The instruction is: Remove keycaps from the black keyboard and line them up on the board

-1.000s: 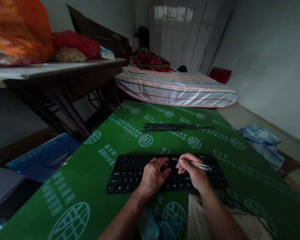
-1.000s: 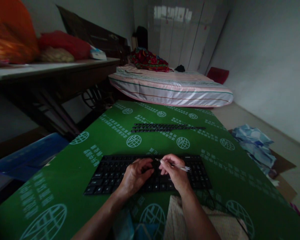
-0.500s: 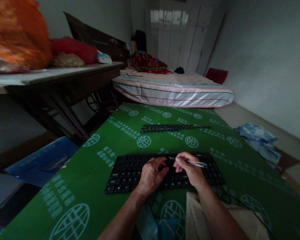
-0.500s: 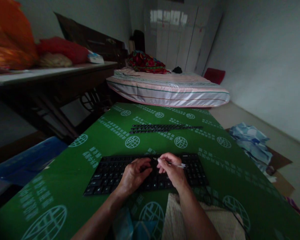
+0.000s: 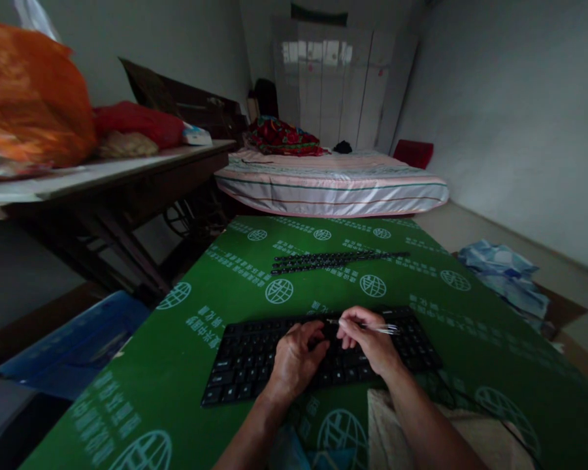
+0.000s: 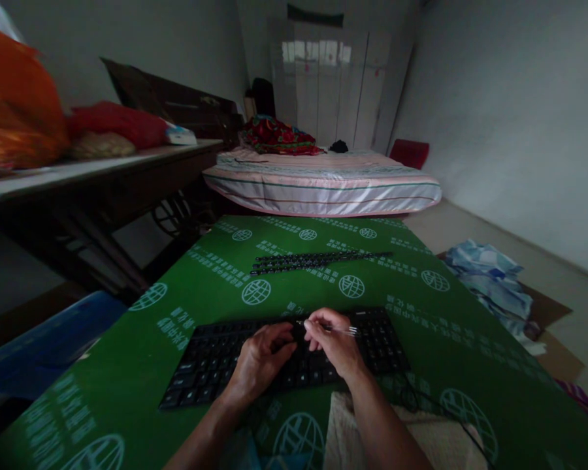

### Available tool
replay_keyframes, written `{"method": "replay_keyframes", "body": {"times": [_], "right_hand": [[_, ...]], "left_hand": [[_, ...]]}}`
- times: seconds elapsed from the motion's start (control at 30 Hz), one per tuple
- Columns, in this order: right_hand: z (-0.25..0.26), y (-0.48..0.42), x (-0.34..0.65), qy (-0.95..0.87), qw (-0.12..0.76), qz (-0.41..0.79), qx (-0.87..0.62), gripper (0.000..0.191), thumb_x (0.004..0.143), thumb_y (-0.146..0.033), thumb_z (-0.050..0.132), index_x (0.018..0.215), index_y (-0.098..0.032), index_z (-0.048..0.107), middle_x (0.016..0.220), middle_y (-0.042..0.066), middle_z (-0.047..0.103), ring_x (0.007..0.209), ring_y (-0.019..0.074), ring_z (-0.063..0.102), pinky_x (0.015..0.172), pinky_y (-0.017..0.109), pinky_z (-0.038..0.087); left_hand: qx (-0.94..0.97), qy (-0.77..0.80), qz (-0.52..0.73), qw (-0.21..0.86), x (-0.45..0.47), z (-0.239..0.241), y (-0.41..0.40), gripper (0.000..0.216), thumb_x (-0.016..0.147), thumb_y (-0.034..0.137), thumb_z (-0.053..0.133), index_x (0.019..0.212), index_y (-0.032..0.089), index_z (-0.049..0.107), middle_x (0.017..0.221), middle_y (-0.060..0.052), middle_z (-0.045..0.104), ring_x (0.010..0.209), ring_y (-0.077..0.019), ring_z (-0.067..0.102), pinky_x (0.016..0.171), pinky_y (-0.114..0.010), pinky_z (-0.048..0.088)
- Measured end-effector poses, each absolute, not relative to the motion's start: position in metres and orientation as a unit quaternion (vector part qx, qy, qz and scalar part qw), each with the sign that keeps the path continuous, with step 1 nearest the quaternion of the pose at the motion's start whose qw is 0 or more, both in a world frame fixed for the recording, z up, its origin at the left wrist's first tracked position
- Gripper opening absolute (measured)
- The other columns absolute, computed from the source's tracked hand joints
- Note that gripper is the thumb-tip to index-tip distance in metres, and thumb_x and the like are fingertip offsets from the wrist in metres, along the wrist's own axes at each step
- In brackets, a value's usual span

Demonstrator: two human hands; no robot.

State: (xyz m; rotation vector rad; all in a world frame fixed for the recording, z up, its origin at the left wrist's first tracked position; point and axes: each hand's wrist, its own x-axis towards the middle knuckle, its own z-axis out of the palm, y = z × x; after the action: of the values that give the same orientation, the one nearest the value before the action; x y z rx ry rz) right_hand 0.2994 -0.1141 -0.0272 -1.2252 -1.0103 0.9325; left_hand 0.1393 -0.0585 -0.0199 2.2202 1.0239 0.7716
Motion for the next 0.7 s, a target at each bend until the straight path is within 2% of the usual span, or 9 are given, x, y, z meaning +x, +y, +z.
{"method": "replay_keyframes", "body": {"times": [0.3, 0.6, 0.7], "right_hand": [[-0.0250, -0.1161, 0.2993, -0.451, 0.597, 0.392, -0.536, 0.023, 0.077, -0.039, 0.060, 0.075, -0.017, 0.058, 0.061, 0.000, 0.061, 0.046, 0.0091, 0.052, 0.045, 0.021, 0.039], [-0.0262, -0.1161, 0.2999, -0.452, 0.601, 0.392, -0.530, 0.024, 0.076, -0.041, 0.060, 0.075, -0.017, 0.058, 0.061, 0.000, 0.061, 0.046, 0.0091, 0.053, 0.044, 0.021, 0.039], [-0.0271, -0.1161, 0.3006, -0.452, 0.601, 0.394, -0.529, 0.024, 0.077, -0.041, 0.060, 0.076, -0.017, 0.058, 0.062, 0.000, 0.062, 0.046, 0.0093, 0.053, 0.044, 0.020, 0.039]], "left_hand": [[0.829, 0.389, 0.284, 0.283, 0.1400, -0.0156, -0.0603, 0.028, 0.070, 0.018, 0.063, 0.098, 0.018, 0.064, 0.079, -0.002, 0.071, 0.076, -0.0187, 0.065, 0.068, -0.028, 0.051], [0.824, 0.388, 0.287, 0.298, 0.1405, -0.0129, -0.0608, 0.027, 0.071, 0.030, 0.064, 0.096, 0.020, 0.065, 0.079, -0.002, 0.070, 0.075, -0.0190, 0.064, 0.067, -0.027, 0.051], [0.820, 0.389, 0.292, 0.303, 0.1408, -0.0145, -0.0606, 0.028, 0.070, 0.023, 0.063, 0.097, 0.019, 0.065, 0.079, -0.002, 0.070, 0.076, -0.0186, 0.065, 0.068, -0.027, 0.052]]}}
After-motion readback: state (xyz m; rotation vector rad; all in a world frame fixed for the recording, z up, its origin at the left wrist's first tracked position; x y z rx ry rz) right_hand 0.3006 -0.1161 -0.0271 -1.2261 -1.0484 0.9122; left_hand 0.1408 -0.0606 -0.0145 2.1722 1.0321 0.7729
